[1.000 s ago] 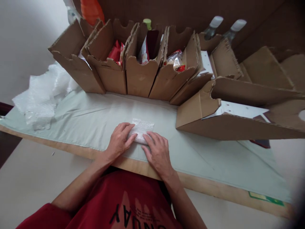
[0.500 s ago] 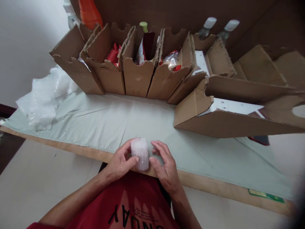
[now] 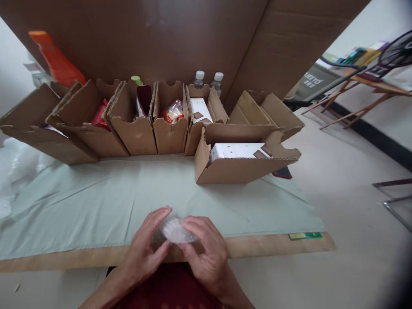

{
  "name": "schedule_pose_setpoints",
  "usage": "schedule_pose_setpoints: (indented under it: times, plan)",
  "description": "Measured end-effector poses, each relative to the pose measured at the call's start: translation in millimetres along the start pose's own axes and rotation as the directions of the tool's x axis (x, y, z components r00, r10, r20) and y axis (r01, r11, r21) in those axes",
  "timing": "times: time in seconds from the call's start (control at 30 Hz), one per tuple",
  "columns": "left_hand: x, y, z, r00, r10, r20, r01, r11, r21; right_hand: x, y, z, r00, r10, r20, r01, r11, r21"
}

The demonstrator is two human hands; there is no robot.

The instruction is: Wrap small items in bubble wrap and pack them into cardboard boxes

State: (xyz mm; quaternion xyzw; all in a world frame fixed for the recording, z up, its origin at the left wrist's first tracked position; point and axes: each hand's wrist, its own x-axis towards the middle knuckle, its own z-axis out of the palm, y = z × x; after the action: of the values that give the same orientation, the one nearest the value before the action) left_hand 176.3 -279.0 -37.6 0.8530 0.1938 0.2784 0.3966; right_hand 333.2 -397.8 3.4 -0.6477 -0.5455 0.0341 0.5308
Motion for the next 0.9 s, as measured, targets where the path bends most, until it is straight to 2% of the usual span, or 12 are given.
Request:
schedule_pose_setpoints:
  times: [0.03, 0.1, 0.2, 0.27, 0.43, 0.53, 0.6, 0.67, 0.7, 0.77, 0.83, 0.9]
  plan:
    - [2, -5, 3.0, 1.0, 0.024, 0.005, -0.024, 1.0, 0.011, 1, 1, 0, 0.999, -0.029, 0.034, 0.031, 0.999, -0.042]
    - [5, -14, 8.8, 0.998, 0.042, 0.035, -0.042, 0.999, 0.007, 1, 6, 1, 0.996, 0.006, 0.087, 0.004, 0.993, -0.116]
    - [7, -20, 14.0, 0.994, 0.002, 0.109, 0.002, 0.999, -0.034, 1, 11, -2, 0.988, 0.066, 0.14, -0.043, 0.986, -0.163]
    - [11, -15, 14.4, 0.979, -0.037, 0.199, 0.049, 0.997, -0.057, 2, 11, -8, 0.975, 0.058, 0.214, -0.021, 0.985, -0.171]
    - [36, 9, 9.2, 0.893, -0.056, 0.446, 0.13, 0.982, -0.136, 21, 9, -34, 0.886, 0.098, 0.453, 0.001, 0.977, -0.214]
    - [59, 14, 1.6, 0.825, -0.015, 0.565, 0.204, 0.94, -0.272, 41, 8, -69, 0.859, 0.093, 0.504, -0.009, 0.986, -0.167]
    - [75, 9, -2.1, 0.819, 0.007, 0.574, 0.253, 0.893, -0.373, 58, 4, -102, 0.901, 0.08, 0.427, -0.039, 0.994, -0.104]
    - [91, -1, -0.3, 0.857, -0.026, 0.514, 0.284, 0.856, -0.432, 79, 0, -135, 0.97, 0.135, 0.202, -0.123, 0.99, -0.07]
    - [97, -8, 3.5, 0.878, -0.062, 0.474, 0.3, 0.844, -0.445, 91, -1, -150, 0.98, 0.189, 0.057, -0.187, 0.981, -0.049]
    - [107, -23, 15.7, 0.907, -0.145, 0.396, 0.332, 0.826, -0.457, 122, 3, -171, 0.934, 0.31, -0.18, -0.303, 0.951, 0.062]
    - [112, -35, 30.2, 0.924, -0.2, 0.326, 0.337, 0.829, -0.446, 157, 17, -178, 0.879, 0.427, -0.213, -0.385, 0.898, 0.214]
    - [112, -43, 41.5, 0.943, -0.184, 0.277, 0.288, 0.867, -0.407, 191, 39, -175, 0.844, 0.534, -0.055, -0.507, 0.827, 0.241]
